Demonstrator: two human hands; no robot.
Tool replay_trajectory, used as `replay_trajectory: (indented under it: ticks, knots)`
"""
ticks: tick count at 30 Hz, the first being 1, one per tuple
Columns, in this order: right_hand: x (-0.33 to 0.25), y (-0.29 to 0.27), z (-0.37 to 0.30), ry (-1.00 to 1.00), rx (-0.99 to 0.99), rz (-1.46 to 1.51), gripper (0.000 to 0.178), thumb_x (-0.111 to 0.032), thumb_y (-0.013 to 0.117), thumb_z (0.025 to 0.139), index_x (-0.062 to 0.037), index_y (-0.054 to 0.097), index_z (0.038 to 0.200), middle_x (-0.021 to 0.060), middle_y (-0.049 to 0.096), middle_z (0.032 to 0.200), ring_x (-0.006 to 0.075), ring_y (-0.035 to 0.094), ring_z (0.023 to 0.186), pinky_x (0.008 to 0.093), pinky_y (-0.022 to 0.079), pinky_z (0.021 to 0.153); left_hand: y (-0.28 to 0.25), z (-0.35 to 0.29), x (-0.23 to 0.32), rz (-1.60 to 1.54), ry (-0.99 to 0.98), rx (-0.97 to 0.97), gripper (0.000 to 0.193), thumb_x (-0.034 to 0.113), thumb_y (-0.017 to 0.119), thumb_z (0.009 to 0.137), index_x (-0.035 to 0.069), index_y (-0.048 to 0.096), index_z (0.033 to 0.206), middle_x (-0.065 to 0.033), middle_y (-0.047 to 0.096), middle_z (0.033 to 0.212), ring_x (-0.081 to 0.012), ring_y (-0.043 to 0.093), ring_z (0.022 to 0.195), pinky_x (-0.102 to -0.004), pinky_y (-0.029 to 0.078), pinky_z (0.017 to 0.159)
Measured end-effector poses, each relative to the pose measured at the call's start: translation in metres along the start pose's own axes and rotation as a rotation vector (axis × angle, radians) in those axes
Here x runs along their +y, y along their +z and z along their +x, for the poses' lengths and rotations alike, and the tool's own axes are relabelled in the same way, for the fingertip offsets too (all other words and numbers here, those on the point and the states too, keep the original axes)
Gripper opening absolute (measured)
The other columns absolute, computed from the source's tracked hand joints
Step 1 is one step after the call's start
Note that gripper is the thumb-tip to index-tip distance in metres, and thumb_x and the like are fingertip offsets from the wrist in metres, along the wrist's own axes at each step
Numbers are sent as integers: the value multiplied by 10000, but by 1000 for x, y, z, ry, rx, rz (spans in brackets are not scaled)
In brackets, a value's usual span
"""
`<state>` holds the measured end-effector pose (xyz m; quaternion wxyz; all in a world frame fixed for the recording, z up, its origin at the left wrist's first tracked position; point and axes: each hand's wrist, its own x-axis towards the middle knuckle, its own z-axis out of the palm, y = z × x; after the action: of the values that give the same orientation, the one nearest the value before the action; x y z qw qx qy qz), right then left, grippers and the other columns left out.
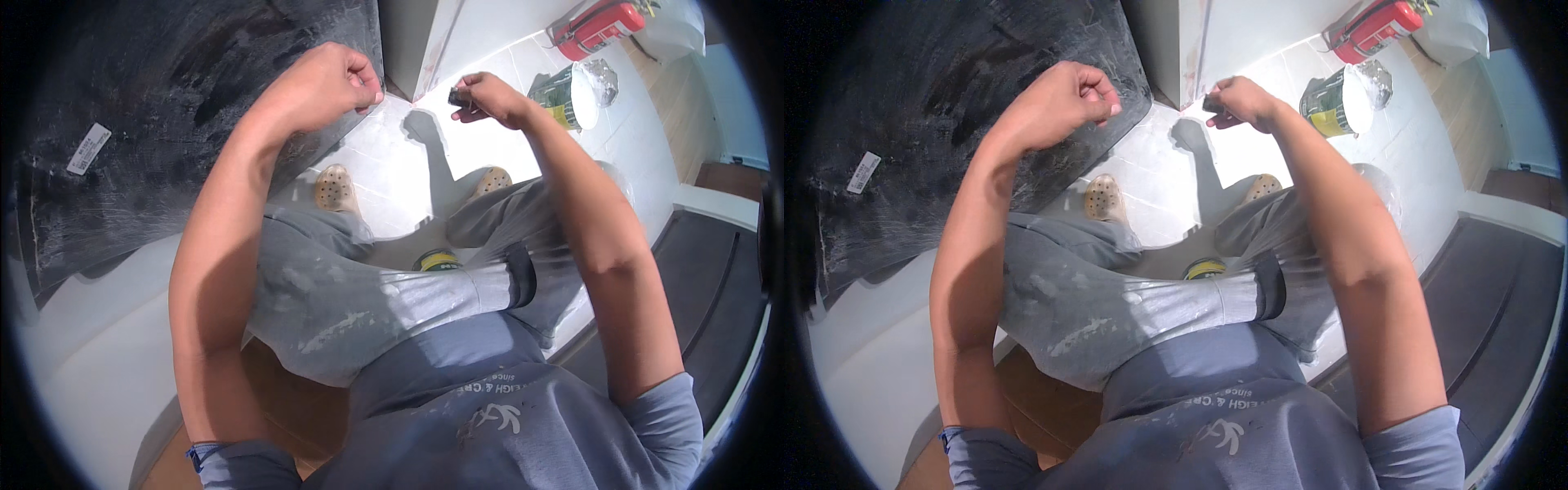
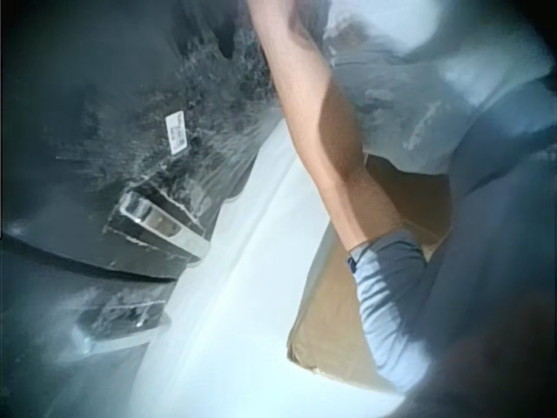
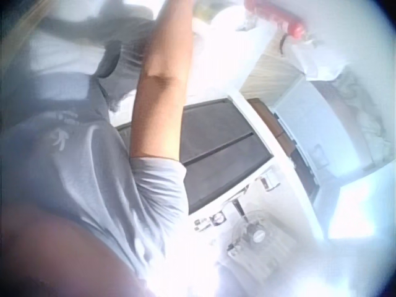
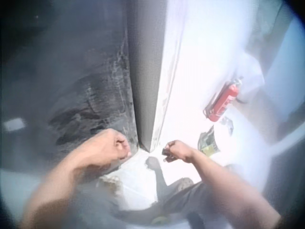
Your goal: The person sits on the floor and applies a white strip along the base of a wall using a small tool to press it into place. They repeatedly smooth the strip, adjust their position, and briefly stand to retrieve a tool before resuming the application.
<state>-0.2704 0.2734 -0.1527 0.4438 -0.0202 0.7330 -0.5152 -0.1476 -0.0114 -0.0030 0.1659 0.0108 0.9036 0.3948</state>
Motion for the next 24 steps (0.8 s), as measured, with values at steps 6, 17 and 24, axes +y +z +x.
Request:
replay_trajectory:
  ticks: [6,17,24]
  knots:
    - [89,22,63,40,164,52,118,-75,701,926,-36,720,1035,47,725,934,132,667,772,286,565,712,-19,-18,-7,187,-110,-170,139,56,653,850,18,772,909,-33,647,689,-111,555,636,-309,455,610]
    - [155,62,151,232,367,69,162,-93,795,877,-9,677,949,73,696,863,175,693,717,307,594,628,6,-77,-13,151,-36,-404,116,160,738,882,52,727,924,-163,721,841,-372,701,841,-477,528,778]
    - [187,73,181,200,503,-6,161,-64,636,923,63,666,1017,137,727,909,225,748,743,335,625,656,12,-90,3,111,-33,-400,128,149,720,901,55,730,988,-186,737,909,-406,708,933,-513,536,825]
